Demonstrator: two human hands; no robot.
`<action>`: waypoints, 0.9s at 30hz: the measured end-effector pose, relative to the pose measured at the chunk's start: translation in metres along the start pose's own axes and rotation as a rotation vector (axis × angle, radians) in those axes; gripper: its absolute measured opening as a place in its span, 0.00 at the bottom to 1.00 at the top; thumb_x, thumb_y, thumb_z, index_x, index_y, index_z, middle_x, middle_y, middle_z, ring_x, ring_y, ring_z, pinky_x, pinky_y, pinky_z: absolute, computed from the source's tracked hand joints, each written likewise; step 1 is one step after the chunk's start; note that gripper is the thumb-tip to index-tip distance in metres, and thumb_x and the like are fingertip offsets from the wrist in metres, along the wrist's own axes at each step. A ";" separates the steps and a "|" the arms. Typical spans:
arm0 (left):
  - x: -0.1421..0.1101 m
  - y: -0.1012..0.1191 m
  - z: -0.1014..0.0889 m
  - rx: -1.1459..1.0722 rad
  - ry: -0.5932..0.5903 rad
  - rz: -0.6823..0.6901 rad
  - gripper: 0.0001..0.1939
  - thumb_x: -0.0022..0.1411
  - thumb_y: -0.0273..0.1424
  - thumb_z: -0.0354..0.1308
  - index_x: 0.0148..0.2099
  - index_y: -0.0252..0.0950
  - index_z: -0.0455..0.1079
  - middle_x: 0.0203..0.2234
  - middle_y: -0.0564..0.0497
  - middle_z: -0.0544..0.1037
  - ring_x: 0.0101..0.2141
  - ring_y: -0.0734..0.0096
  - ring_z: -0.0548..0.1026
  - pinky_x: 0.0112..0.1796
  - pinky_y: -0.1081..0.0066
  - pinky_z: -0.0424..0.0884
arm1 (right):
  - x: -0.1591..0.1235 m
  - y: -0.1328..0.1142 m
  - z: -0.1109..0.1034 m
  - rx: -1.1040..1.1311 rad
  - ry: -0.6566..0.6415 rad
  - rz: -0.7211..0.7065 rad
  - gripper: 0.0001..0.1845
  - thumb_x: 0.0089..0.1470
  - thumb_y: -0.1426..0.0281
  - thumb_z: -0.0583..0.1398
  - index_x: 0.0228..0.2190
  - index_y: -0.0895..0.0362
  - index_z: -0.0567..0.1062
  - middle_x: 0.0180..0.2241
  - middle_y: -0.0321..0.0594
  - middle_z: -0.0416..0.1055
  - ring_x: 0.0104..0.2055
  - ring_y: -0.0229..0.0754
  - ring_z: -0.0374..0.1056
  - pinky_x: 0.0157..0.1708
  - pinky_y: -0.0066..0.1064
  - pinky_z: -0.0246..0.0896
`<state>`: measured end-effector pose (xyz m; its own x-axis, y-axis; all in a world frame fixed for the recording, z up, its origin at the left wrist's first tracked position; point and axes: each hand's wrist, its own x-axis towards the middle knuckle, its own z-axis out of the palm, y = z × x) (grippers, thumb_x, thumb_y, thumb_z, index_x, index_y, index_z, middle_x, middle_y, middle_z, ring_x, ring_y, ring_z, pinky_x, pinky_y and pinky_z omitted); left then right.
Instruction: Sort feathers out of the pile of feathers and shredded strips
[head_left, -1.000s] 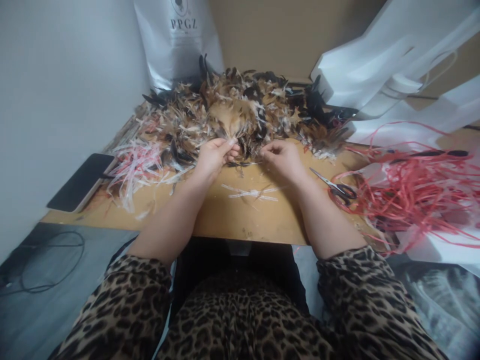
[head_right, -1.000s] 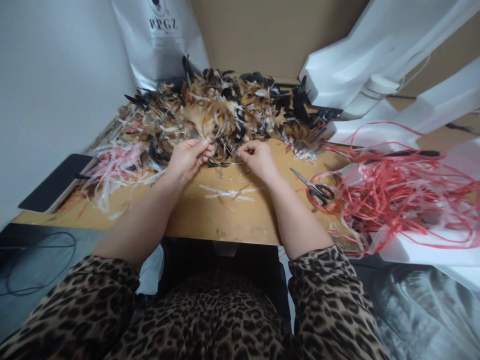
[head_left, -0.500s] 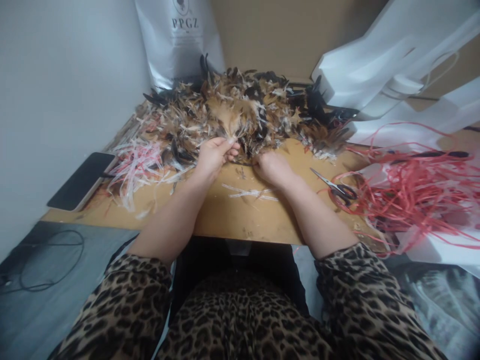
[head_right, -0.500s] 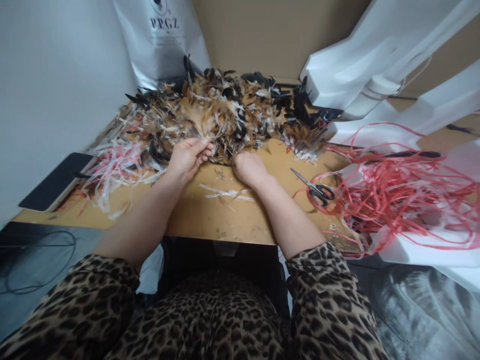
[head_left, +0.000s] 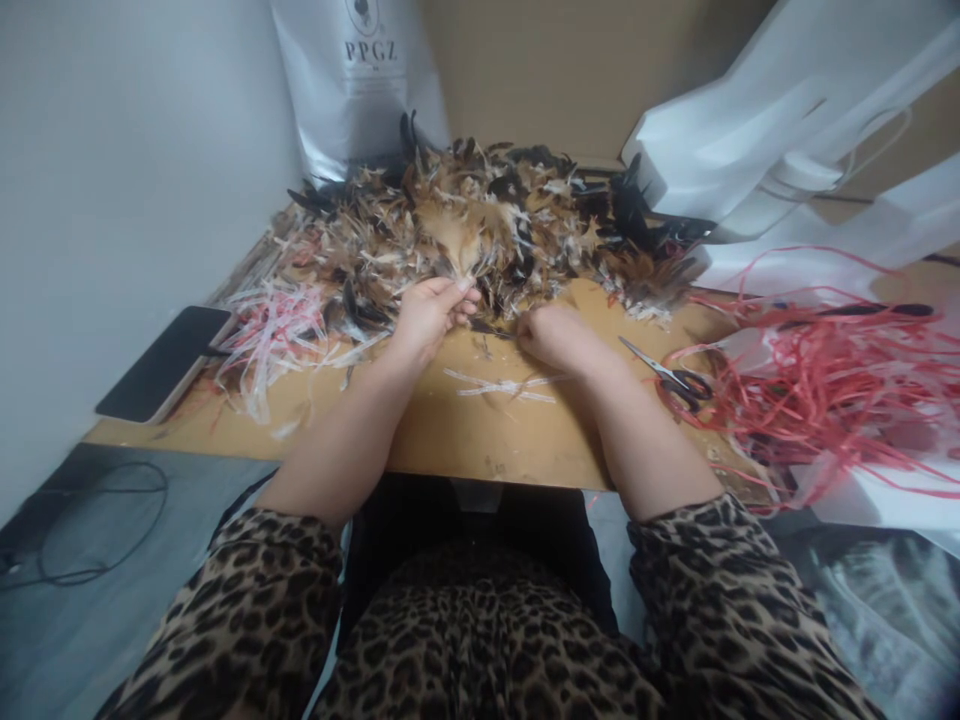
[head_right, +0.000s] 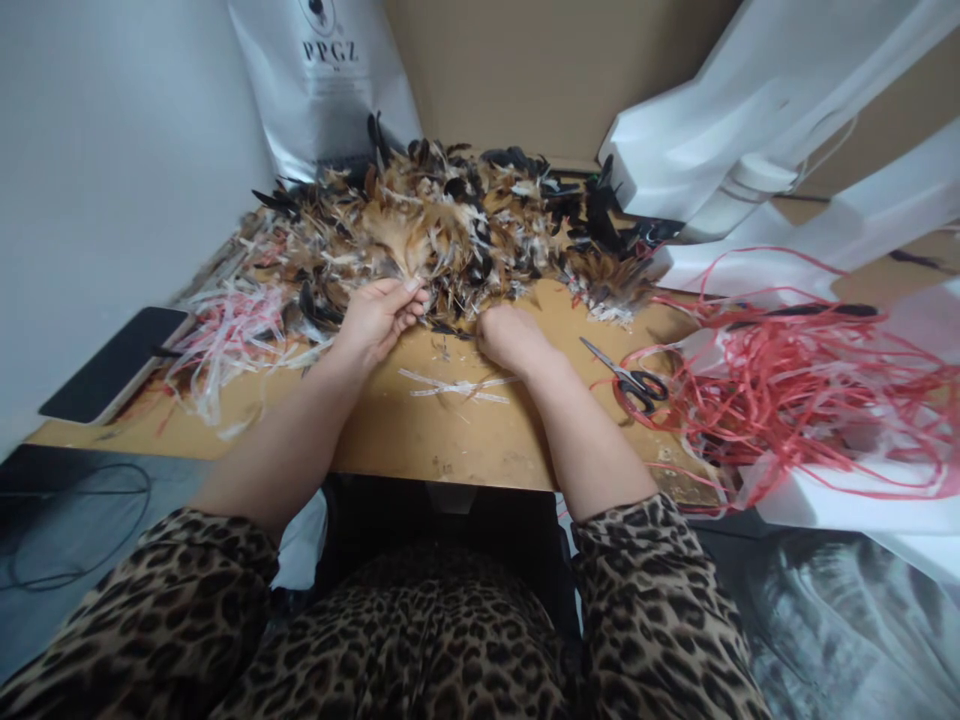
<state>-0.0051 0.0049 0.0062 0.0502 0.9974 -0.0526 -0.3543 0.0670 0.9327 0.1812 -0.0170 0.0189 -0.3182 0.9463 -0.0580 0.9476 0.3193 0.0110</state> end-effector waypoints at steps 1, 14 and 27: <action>0.000 0.000 0.000 -0.007 -0.001 0.001 0.09 0.54 0.32 0.67 0.30 0.30 0.73 0.23 0.51 0.78 0.20 0.85 0.71 0.20 0.84 0.64 | 0.000 0.001 0.000 0.008 -0.001 -0.006 0.14 0.52 0.71 0.55 0.33 0.61 0.80 0.35 0.54 0.78 0.37 0.47 0.72 0.37 0.33 0.59; 0.001 0.000 -0.001 -0.040 0.035 -0.040 0.09 0.55 0.31 0.66 0.29 0.30 0.72 0.23 0.51 0.78 0.20 0.85 0.71 0.21 0.84 0.63 | -0.001 0.023 -0.005 1.156 0.256 0.022 0.09 0.40 0.71 0.61 0.28 0.60 0.73 0.23 0.34 0.69 0.23 0.32 0.62 0.26 0.25 0.58; 0.003 -0.006 -0.001 -0.067 0.030 -0.103 0.09 0.52 0.29 0.67 0.29 0.30 0.71 0.21 0.51 0.76 0.18 0.85 0.69 0.20 0.83 0.60 | 0.057 -0.058 -0.084 1.085 0.138 -0.216 0.05 0.44 0.72 0.63 0.27 0.59 0.74 0.19 0.33 0.67 0.23 0.35 0.64 0.25 0.27 0.61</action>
<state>-0.0040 0.0075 0.0000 0.0622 0.9854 -0.1582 -0.4104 0.1698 0.8959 0.1053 0.0230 0.0986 -0.4163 0.8952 0.1589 0.3729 0.3276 -0.8681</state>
